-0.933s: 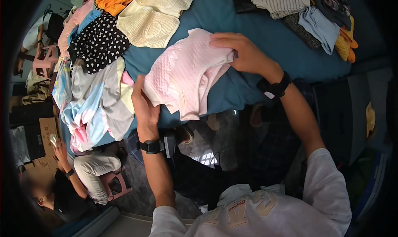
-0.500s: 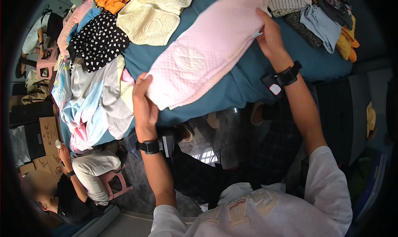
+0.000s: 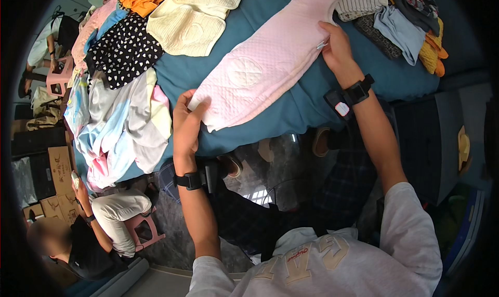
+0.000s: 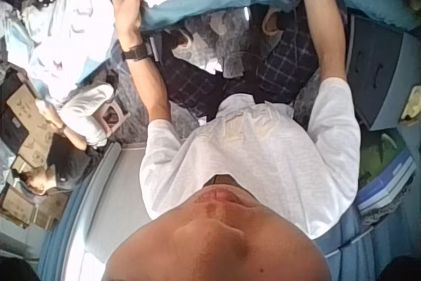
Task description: Folding various pieces of baby or children's clothing on a bed.
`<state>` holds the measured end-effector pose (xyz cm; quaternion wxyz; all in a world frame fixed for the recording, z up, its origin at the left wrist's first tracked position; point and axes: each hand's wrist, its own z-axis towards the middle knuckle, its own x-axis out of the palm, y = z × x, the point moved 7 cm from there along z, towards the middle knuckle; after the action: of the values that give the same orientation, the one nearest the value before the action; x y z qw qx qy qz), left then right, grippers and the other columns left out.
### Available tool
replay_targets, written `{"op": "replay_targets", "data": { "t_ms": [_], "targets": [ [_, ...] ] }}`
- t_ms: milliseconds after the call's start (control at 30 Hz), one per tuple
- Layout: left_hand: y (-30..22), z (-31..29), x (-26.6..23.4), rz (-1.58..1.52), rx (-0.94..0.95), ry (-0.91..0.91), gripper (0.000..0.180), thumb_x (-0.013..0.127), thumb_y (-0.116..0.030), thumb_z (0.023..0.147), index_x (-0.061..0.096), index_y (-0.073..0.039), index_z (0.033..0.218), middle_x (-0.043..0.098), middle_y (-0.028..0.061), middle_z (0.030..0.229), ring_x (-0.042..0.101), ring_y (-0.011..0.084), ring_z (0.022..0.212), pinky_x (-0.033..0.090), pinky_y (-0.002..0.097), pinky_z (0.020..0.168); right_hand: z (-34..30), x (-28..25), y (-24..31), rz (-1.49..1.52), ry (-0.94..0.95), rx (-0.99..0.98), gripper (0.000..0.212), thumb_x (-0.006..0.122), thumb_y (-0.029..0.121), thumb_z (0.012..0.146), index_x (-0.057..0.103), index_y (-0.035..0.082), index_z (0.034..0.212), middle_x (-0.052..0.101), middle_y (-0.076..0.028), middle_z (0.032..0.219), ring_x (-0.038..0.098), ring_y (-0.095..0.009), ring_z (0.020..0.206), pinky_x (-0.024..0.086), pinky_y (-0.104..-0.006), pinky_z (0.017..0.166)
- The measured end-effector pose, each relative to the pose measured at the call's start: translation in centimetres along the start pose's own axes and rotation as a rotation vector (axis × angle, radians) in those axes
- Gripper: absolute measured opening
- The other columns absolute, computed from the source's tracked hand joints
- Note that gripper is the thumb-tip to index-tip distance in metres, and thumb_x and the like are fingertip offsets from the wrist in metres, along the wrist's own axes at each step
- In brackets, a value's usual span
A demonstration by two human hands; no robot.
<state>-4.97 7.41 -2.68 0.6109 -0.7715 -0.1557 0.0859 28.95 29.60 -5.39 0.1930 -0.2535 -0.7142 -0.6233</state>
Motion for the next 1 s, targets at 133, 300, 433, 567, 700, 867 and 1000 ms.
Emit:
{"op": "replay_targets", "data": {
  "t_ms": [133,300,433,567,700,867,1000],
  "targets": [
    [-0.2,0.3,-1.3,0.205,0.047,-0.123,0.030,0.071,-0.019,0.091,0.061,0.003,0.108,0.064,0.0053,0.095,0.055,0.0090,0.081,0.044,0.0213,0.073,-0.7,-0.6,0.6,-0.034,-0.182,-0.113,0.038,0.071,0.005,0.081,0.054,0.002,0.115,0.061,-0.010,0.107,0.060,-0.020,0.091,0.050,-0.0324,0.082],
    [-0.1,0.2,-1.0,0.279,0.027,-0.109,0.031,0.069,-0.024,0.093,0.062,0.003,0.106,0.062,0.0027,0.090,0.053,0.0083,0.078,0.042,0.0212,0.070,-0.5,0.1,1.1,-0.213,-0.041,-0.191,0.040,0.076,0.009,0.080,0.052,0.003,0.112,0.054,-0.005,0.097,0.050,-0.011,0.077,0.041,-0.0261,0.061],
    [0.1,0.1,-1.3,0.282,-0.095,-0.050,0.036,0.066,-0.029,0.095,0.066,0.005,0.106,0.066,0.0039,0.090,0.057,0.0095,0.079,0.045,0.0230,0.073,-0.4,-0.3,1.1,-0.255,-0.078,-0.164,0.043,0.076,0.009,0.080,0.052,0.001,0.114,0.056,-0.006,0.099,0.052,-0.011,0.079,0.042,-0.0250,0.062],
    [-1.3,-1.1,0.8,0.123,-0.075,-0.023,0.041,0.065,-0.029,0.096,0.067,0.008,0.111,0.070,0.0083,0.098,0.062,0.0114,0.085,0.048,0.0249,0.077,-0.5,-0.3,0.8,-0.223,-0.078,-0.129,0.042,0.077,0.011,0.081,0.057,-0.001,0.116,0.061,-0.005,0.097,0.056,-0.012,0.078,0.044,-0.0248,0.063],
    [-1.2,-1.2,0.6,0.173,-0.091,0.007,0.043,0.065,-0.028,0.096,0.066,0.011,0.114,0.071,0.0119,0.105,0.065,0.0131,0.090,0.050,0.0255,0.081,-1.1,0.9,0.5,-0.253,0.007,-0.051,0.029,0.075,0.012,0.083,0.064,-0.001,0.106,0.064,-0.003,0.090,0.057,-0.010,0.075,0.045,-0.0250,0.066],
    [-0.4,-0.7,0.1,0.065,-0.126,0.001,0.039,0.066,-0.026,0.095,0.068,0.012,0.107,0.071,0.0108,0.101,0.066,0.0132,0.086,0.050,0.0248,0.079,-1.2,1.1,0.9,-0.237,0.014,-0.103,0.021,0.073,0.013,0.085,0.065,0.002,0.101,0.064,-0.001,0.088,0.056,-0.009,0.075,0.043,-0.0248,0.066],
    [-0.9,-0.7,-0.2,-0.066,-0.056,-0.085,0.040,0.069,-0.026,0.093,0.068,0.012,0.102,0.071,0.0111,0.096,0.066,0.0131,0.080,0.051,0.0248,0.074,-0.7,0.5,1.1,-0.254,-0.019,-0.132,0.019,0.073,0.013,0.085,0.065,0.003,0.099,0.063,0.000,0.087,0.055,-0.008,0.076,0.041,-0.0247,0.065]
  ]
}}
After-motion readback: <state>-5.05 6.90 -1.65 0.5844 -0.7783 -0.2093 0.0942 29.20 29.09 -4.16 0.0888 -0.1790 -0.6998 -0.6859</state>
